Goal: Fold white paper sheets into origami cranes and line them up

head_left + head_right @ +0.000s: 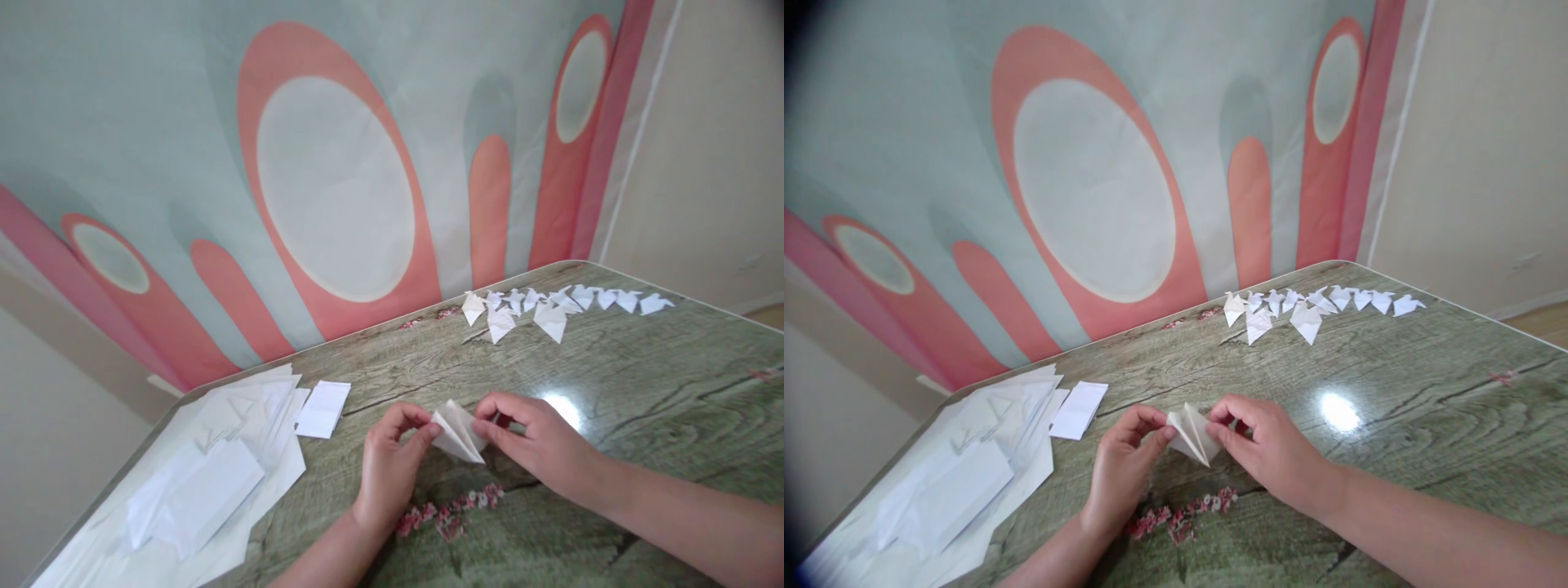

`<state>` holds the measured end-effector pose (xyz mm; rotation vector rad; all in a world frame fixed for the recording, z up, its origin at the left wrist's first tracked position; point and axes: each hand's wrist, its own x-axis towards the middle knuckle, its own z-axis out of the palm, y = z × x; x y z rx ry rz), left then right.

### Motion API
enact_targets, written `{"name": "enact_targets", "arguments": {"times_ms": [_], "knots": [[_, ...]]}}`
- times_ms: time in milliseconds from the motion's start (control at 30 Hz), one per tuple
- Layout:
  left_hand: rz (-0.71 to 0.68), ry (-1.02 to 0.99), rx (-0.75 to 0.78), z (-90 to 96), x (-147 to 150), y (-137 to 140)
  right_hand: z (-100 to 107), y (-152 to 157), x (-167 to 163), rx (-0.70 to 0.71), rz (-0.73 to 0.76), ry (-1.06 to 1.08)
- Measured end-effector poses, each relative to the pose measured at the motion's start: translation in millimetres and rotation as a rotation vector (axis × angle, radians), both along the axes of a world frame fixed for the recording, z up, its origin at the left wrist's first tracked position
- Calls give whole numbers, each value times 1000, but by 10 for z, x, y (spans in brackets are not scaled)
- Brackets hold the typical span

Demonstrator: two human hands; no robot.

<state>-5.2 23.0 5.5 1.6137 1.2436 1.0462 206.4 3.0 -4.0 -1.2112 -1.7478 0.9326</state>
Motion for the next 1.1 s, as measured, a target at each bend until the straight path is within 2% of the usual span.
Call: {"name": "enact_targets", "arguments": {"times_ms": [200, 300, 367, 433, 533, 600, 667, 767, 900, 1000, 1100], "knots": [[81, -282, -100, -50, -94, 203, -130, 161, 86, -226, -74, 189], [84, -308, -105, -74, -113, 227, -185, 207, 97, -280, -73, 158], [71, -305, -108, -83, -107, 215, -192, 206, 86, -262, -82, 70], [47, -295, -112, -84, -87, 192, -167, 176, 68, -153, -140, -13], [-6, -266, -121, -77, -43, 148, -74, 91, 56, 207, -196, -86], [-43, -265, -119, -74, -14, 114, -4, 31, 68, 412, -80, -140], [-100, -278, -115, -72, 8, 80, 35, -5, 89, 464, 85, -200], [-192, -290, -112, -61, 15, 46, 8, 10, 115, 410, 220, -226], [-264, -232, -136, -24, -27, 49, -51, 86, 117, 344, 268, -201], [-367, -145, -242, 0, -77, 72, -38, 103, 106, 221, 225, -145], [-391, -100, -339, 9, -111, 96, -16, 98, 108, 29, 134, -94]]}}
